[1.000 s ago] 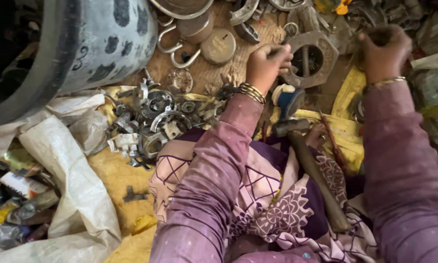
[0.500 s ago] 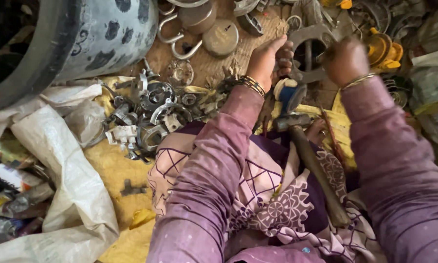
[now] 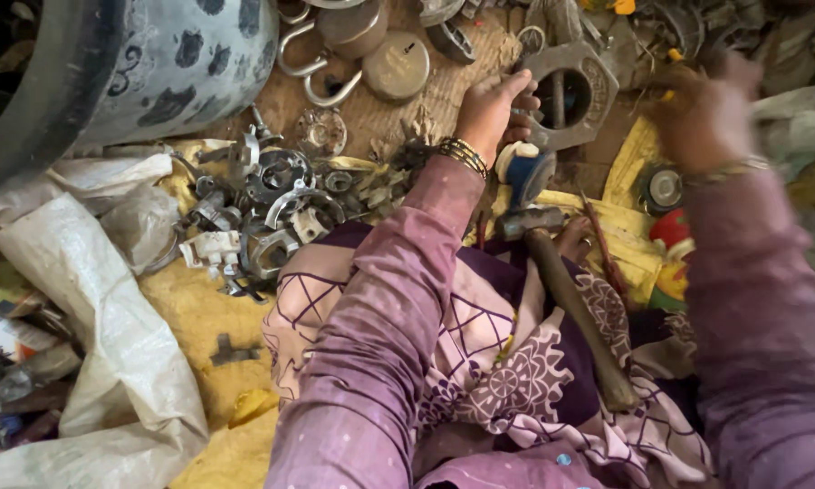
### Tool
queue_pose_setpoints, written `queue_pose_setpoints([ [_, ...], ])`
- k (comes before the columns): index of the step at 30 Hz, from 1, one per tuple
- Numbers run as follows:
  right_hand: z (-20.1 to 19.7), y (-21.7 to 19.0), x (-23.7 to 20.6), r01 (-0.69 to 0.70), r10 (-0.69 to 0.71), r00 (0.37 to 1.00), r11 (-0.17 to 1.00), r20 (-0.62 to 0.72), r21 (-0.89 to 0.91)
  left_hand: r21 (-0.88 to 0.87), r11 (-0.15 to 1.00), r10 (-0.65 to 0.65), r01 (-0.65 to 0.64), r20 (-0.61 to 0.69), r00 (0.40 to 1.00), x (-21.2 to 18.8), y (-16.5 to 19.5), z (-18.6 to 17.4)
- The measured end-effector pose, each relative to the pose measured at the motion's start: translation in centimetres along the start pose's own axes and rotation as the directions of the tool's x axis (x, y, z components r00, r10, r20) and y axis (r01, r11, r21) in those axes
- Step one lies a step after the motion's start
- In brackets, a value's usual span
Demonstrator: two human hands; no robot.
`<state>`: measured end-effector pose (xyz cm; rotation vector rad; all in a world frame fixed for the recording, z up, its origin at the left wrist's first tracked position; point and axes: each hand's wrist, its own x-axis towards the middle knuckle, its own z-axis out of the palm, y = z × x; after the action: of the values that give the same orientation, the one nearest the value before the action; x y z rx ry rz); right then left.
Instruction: The person sits on the floor and uses a hammer to strike and adjust small metal parts, likely components of a lock or latch. They repeatedly pick up parts, tap them, and place them back down among other metal pieces.
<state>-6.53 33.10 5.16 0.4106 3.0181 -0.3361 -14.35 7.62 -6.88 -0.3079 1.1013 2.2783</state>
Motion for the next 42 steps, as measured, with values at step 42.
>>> queue_pose_setpoints([
  [42, -0.8, -3.2, -17.2, 0.365, -0.375, 0.899, 0.927, 0.228, 0.086, 0.015, 0.993, -0.117, 0.117, 0.024, 0.993, -1.3, 1.5, -2.0],
])
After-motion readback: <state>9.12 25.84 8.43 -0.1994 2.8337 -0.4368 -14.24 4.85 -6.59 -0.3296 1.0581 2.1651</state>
